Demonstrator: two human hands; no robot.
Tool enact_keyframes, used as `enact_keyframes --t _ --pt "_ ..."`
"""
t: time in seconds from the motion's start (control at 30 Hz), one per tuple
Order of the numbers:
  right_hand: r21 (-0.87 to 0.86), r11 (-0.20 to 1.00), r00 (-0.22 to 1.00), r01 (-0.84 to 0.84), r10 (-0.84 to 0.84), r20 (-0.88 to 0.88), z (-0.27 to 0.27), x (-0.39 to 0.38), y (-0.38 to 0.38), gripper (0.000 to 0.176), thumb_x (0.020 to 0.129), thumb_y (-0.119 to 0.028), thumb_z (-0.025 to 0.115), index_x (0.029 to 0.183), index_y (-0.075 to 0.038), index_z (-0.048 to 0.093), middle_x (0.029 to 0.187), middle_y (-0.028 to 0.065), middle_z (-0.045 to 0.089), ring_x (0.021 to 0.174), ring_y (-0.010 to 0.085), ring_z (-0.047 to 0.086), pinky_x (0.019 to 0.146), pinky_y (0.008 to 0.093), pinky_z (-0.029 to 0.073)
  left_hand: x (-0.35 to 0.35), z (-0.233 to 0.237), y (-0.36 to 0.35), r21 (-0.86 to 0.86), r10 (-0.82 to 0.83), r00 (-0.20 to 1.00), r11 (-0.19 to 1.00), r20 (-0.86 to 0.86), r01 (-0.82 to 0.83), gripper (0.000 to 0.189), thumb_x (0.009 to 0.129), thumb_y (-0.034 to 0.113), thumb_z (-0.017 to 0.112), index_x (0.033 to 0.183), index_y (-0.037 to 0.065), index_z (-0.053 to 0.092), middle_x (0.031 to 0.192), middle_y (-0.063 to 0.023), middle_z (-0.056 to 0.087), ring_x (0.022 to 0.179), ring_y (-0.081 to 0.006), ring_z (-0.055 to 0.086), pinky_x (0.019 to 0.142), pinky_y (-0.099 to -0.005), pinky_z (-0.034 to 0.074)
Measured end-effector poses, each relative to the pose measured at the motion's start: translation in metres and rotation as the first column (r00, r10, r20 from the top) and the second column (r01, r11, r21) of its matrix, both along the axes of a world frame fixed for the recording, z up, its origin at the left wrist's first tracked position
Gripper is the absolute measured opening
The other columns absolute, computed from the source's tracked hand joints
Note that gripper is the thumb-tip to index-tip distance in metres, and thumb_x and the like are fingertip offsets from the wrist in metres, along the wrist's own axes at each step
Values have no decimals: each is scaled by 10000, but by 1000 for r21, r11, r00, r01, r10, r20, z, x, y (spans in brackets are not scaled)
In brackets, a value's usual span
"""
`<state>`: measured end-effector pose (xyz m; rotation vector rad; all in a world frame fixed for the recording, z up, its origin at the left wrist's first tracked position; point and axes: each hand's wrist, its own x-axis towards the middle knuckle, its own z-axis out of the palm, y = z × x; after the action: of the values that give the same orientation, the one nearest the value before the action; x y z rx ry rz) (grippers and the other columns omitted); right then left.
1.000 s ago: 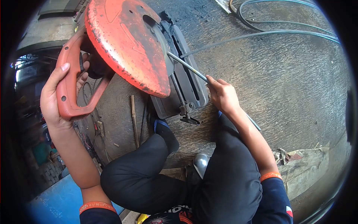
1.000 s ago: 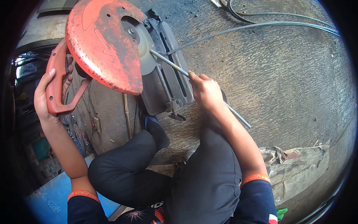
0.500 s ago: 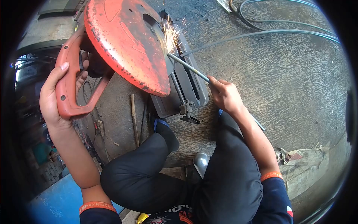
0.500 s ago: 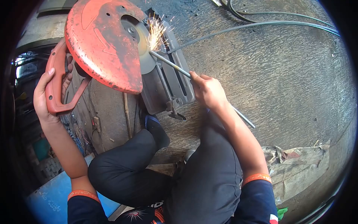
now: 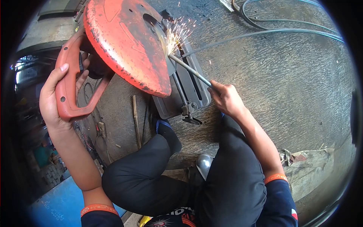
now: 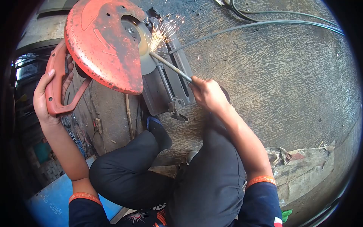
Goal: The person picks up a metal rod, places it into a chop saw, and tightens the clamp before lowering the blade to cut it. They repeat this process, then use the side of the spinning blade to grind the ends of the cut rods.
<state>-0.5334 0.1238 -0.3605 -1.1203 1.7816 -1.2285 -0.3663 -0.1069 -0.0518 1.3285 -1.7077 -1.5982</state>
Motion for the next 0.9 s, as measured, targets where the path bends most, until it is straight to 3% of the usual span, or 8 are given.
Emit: enact_keyframes --t 0.23,0.3,0.33,0.4,0.5,0.67,0.9 --pt "23 1000 998 -16 14 64 3 -3 2 207 898 -175 605 1025 -15 633 624 223 548 551 368 580 543 420 452 4 1 -3 11 -23 1000 1000 8 23 518 892 147 555 1324 -99 411 1191 -220 579 1024 -253 618 876 -348 490" --pt "132 991 976 -11 -18 217 -4 -2 1 280 936 -248 569 1059 -3 632 606 177 537 533 241 563 556 365 446 15 4 -15 61 -59 998 996 11 59 513 894 145 554 1323 -99 412 1181 -217 582 1005 -247 619 865 -348 491" --pt "129 992 975 -14 -14 220 -8 -3 0 280 936 -248 569 1059 -3 632 606 177 537 533 241 563 556 365 446 19 5 -19 113 -93 996 989 13 91 508 897 144 553 1321 -98 413 1172 -215 585 986 -241 620 854 -348 492" --pt "126 992 925 -26 -24 380 -15 -5 -1 364 966 -317 528 1073 15 635 592 67 503 576 117 469 556 311 410 17 4 -18 103 -106 994 989 11 104 505 898 143 549 1319 -101 414 1167 -215 585 980 -240 618 850 -345 492" --pt "145 985 843 -97 4 537 -11 -12 -1 400 979 -340 506 1047 27 647 611 -16 448 607 77 407 543 284 372 6 1 -4 51 -81 997 995 0 81 502 901 144 544 1315 -107 414 1164 -219 584 982 -242 616 853 -343 489" --pt "126 977 802 -170 63 594 -17 -14 -1 384 987 -324 489 1004 18 663 604 -38 417 591 75 395 533 283 354 3 -1 0 8 -35 999 999 -16 35 497 903 152 547 1317 -85 407 1204 -203 567 993 -241 624 848 -324 531" --pt "111 976 856 -185 105 506 -7 -2 -6 377 988 -310 473 882 10 642 580 6 420 584 94 414 545 307 374 4 0 0 6 -22 1000 1000 -6 22 503 896 167 559 1311 -79 420 1195 -190 576 1016 -241 611 869 -327 511"
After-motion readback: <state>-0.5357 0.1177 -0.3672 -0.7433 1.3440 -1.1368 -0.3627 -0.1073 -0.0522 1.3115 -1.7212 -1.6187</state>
